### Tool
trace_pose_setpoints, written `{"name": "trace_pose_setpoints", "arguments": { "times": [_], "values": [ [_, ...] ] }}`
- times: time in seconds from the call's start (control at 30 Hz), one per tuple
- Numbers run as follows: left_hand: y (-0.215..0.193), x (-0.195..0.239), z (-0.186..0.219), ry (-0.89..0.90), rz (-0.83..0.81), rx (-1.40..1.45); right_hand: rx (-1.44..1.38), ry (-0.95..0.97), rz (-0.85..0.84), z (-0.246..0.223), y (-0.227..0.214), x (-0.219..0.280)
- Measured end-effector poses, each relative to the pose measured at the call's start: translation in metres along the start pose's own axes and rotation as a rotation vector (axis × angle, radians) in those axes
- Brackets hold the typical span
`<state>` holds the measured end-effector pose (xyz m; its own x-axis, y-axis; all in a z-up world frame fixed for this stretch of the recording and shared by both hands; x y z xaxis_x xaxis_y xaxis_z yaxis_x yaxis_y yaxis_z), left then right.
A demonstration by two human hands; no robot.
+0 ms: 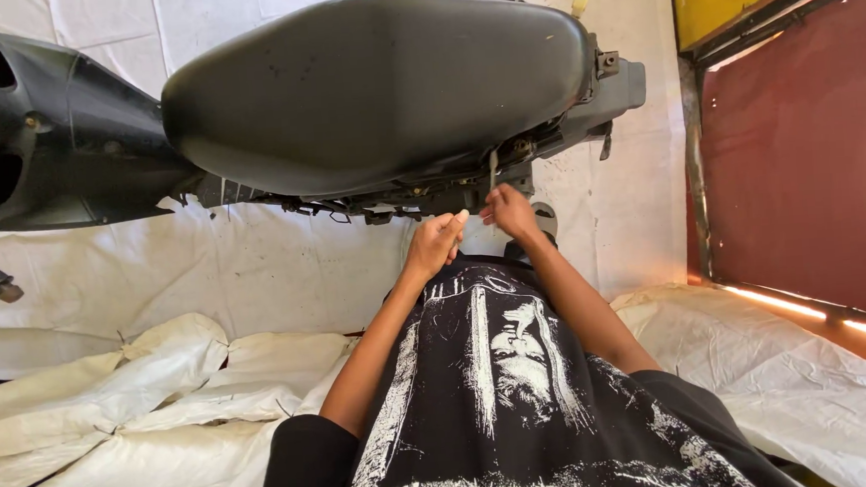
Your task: The person uses a screwdriver to work on the underside of a motorcycle seat, focusing on the rear mounting area. They repeatedly insert and turn the tool while holding a small object in their other hand.
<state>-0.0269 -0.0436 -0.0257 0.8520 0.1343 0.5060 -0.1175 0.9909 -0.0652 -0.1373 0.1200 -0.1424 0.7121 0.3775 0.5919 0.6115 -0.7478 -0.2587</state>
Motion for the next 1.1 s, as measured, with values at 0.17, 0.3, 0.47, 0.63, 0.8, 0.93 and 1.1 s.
{"name": "trace_pose_setpoints", "arguments": {
  "times": [0.17,0.3,0.47,0.63,0.8,0.93,1.1],
  "values": [
    [-0.018,0.002,-0.007,0.041,0.010,0.010,-0.138,-0.011,0.103,-0.003,-0.010,-0.022],
    [-0.027,0.009,-0.013,0.046,0.014,0.026,-0.203,0.052,0.053,0.016,0.023,-0.016],
    [-0.033,0.010,-0.018,0.047,0.025,0.032,-0.314,0.104,0.177,0.010,0.002,-0.026],
    [-0.034,0.002,-0.032,0.051,0.003,-0.015,-0.356,0.038,0.140,0.003,0.022,-0.015],
    [-0.033,0.004,-0.038,0.035,-0.012,0.002,-0.098,0.097,0.210,0.018,0.006,-0.026],
    [-0.029,0.004,-0.037,0.041,-0.047,-0.020,-0.175,0.090,0.251,0.000,0.013,-0.012],
    [-0.029,0.009,-0.027,0.069,0.006,0.007,-0.225,0.118,0.142,-0.013,0.025,0.010]
  ]
}}
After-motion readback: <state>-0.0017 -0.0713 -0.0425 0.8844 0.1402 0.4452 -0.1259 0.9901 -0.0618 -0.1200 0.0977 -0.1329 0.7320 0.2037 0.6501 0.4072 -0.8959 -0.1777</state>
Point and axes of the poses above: each hand's wrist, its own x-axis away from the middle knuckle, its own y-axis out of the palm, z = x × y, the point moved 6 cm from there along -x, towards the middle knuckle, and after that the axes turned 1 degree about -z, right-handed, at the moved point
